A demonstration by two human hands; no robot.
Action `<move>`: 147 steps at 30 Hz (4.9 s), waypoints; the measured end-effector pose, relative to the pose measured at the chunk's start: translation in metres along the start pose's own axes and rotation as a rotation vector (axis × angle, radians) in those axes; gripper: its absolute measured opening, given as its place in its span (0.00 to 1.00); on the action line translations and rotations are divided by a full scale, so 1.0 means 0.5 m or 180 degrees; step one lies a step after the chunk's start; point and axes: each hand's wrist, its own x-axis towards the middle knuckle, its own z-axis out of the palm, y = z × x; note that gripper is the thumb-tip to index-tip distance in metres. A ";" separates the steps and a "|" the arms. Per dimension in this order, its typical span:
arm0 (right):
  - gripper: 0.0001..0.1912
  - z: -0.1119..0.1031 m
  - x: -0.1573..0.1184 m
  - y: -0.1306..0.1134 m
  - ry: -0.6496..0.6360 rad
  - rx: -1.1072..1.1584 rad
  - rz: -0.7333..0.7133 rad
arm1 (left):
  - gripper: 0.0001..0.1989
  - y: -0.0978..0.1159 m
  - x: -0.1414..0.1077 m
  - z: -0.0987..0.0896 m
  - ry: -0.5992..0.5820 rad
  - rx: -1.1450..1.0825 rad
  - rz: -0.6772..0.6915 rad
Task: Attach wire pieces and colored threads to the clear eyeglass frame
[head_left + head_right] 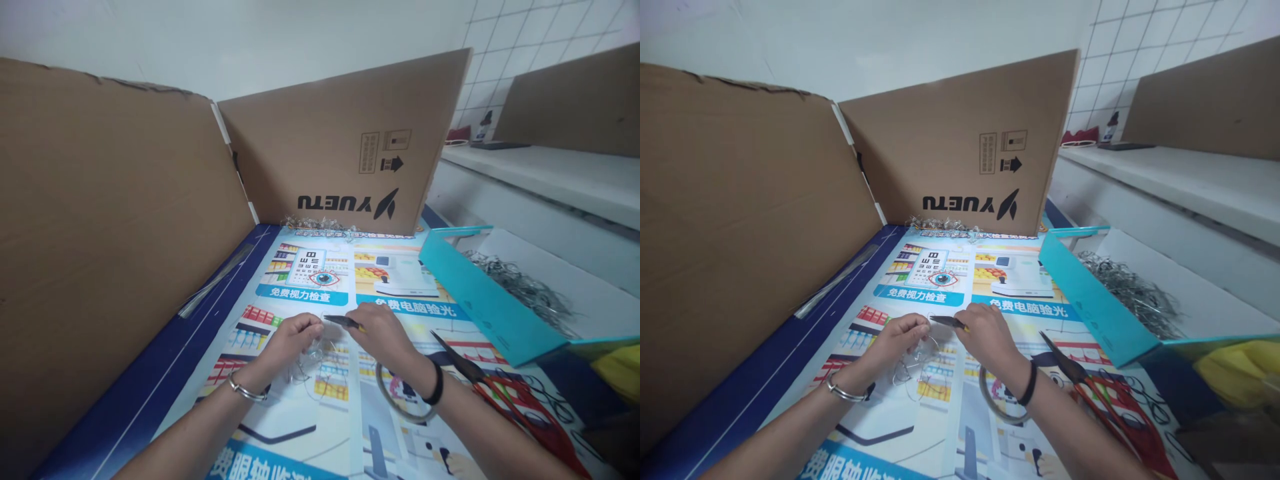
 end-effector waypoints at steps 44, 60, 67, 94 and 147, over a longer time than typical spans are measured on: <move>0.14 0.023 -0.006 -0.016 0.0111 0.1399 0.0195 | 0.05 0.006 -0.013 0.000 0.0669 0.0418 0.1464; 0.15 0.032 -0.007 -0.016 -0.0024 0.1515 0.0260 | 0.08 0.016 -0.020 0.014 0.0003 -0.1069 0.0507; 0.16 0.032 -0.009 -0.019 -0.0081 0.1708 0.0326 | 0.08 0.014 -0.015 0.014 0.0253 -0.1113 0.0484; 0.15 0.010 -0.009 -0.015 -0.0378 0.0854 0.0059 | 0.10 0.019 -0.019 0.013 0.0523 -0.0295 0.0475; 0.06 0.011 -0.006 0.011 -0.0252 -0.0269 -0.0326 | 0.08 0.009 -0.011 -0.003 0.0291 0.0631 0.1317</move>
